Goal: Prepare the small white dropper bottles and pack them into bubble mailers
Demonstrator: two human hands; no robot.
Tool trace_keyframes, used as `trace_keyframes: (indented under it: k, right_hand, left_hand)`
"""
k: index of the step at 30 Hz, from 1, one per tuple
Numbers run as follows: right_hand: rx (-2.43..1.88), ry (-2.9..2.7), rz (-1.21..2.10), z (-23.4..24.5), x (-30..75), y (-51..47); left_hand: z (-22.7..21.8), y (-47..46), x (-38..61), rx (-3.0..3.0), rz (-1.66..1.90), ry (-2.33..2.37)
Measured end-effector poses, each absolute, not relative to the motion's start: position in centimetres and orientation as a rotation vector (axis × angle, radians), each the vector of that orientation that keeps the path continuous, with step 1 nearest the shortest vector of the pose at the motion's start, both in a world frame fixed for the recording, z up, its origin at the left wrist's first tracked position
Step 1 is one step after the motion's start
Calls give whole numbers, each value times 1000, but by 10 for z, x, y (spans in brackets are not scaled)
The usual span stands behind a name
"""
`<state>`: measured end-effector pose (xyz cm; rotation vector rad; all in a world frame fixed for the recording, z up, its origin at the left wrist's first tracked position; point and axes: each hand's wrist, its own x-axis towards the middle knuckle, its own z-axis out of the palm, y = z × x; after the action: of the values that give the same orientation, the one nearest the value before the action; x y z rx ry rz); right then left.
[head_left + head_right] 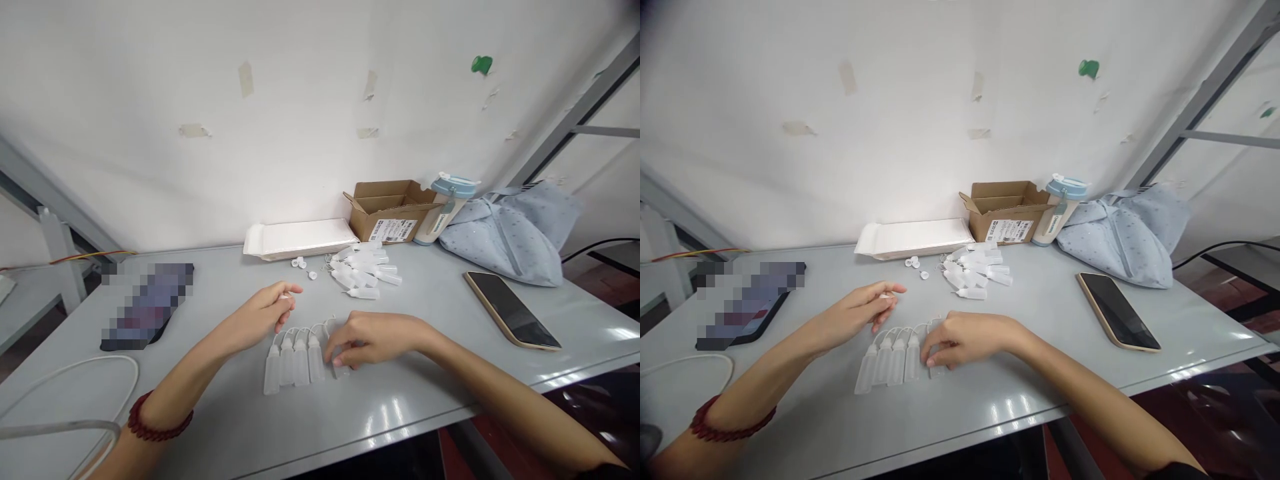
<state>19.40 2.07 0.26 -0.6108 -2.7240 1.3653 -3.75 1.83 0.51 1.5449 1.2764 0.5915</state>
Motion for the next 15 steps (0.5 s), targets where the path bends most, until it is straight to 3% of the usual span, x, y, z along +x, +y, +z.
trace_keyframes:
  k: [4, 11, 15]
  right_hand:
    - [-695, -2753, 1237, 4, 197, 22]
    - [-900, -2619, 672, 5, 201, 30]
    - [-868, -2518, 597, -4, 195, 32]
  left_hand:
    - [3, 17, -35, 1607, 555, 1227]
    - [5, 17, -27, 1564, 623, 1195]
    - [3, 17, -26, 1632, 608, 1136]
